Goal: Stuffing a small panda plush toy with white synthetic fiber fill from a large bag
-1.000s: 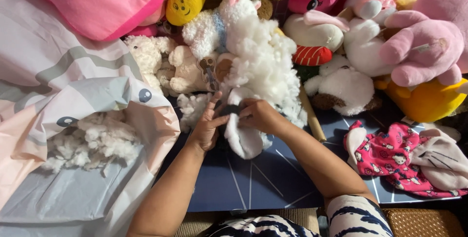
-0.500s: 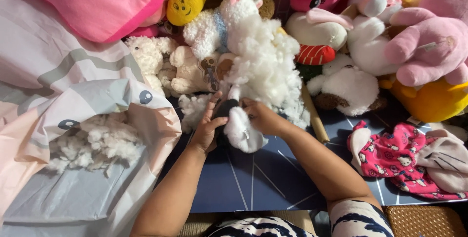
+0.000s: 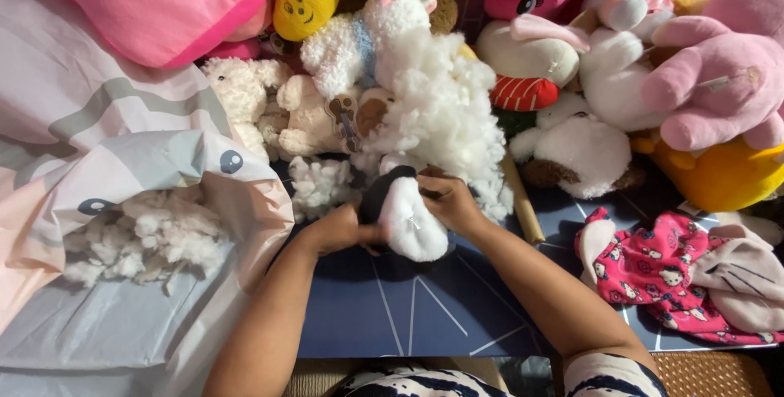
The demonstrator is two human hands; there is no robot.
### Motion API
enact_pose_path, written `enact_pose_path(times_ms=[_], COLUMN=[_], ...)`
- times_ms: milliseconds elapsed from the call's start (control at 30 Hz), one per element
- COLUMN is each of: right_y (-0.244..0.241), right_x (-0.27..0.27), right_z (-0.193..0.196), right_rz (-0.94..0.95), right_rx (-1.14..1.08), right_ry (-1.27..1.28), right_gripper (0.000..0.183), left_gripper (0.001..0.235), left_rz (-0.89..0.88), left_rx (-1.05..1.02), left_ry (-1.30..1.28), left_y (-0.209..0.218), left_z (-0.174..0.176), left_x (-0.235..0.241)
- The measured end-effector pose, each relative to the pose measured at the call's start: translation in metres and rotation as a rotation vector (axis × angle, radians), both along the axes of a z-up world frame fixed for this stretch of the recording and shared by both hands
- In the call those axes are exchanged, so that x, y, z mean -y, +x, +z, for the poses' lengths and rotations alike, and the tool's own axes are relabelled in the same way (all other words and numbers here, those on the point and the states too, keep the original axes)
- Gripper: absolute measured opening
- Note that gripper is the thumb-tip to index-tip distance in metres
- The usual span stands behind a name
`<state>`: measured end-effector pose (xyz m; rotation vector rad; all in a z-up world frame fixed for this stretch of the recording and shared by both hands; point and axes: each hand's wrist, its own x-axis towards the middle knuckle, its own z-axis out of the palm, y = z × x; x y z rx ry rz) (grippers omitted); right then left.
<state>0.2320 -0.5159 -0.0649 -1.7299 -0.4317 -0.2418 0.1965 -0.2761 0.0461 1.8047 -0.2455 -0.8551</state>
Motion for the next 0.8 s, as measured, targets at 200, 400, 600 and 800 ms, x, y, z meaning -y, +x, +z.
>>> enact_pose_path(times_ms=[200,400,600,800], right_y=[-0.018,-0.003,0.004,0.002], right_x=[-0.007,0.004,0.015,0.012], right_z=[0.006,-0.028,-0.037,-0.038], right_rz=[-0.024,0.168,0.39,0.165], right_rx=[-0.028,-0.046,-0.13,0.002], right_ry=[0.079,0.134,0.07,-0.025], right_gripper=[0.026,0.013,0.018,0.007], left_gripper=[0.068,0.072,0.062,0.07], left_rz=[0.013,0.174,0.088,-0.091], left_rx=[0.231,0.655,0.89,1.01], left_ry=[-0.059,-0.352,-0.189,0.013], left_y=[0.013,0.027,0.022,0.007], left_z=[-0.029,-0.105,-0.071,-0.027], left_x=[-0.014,-0.003,-0.009,-0.016])
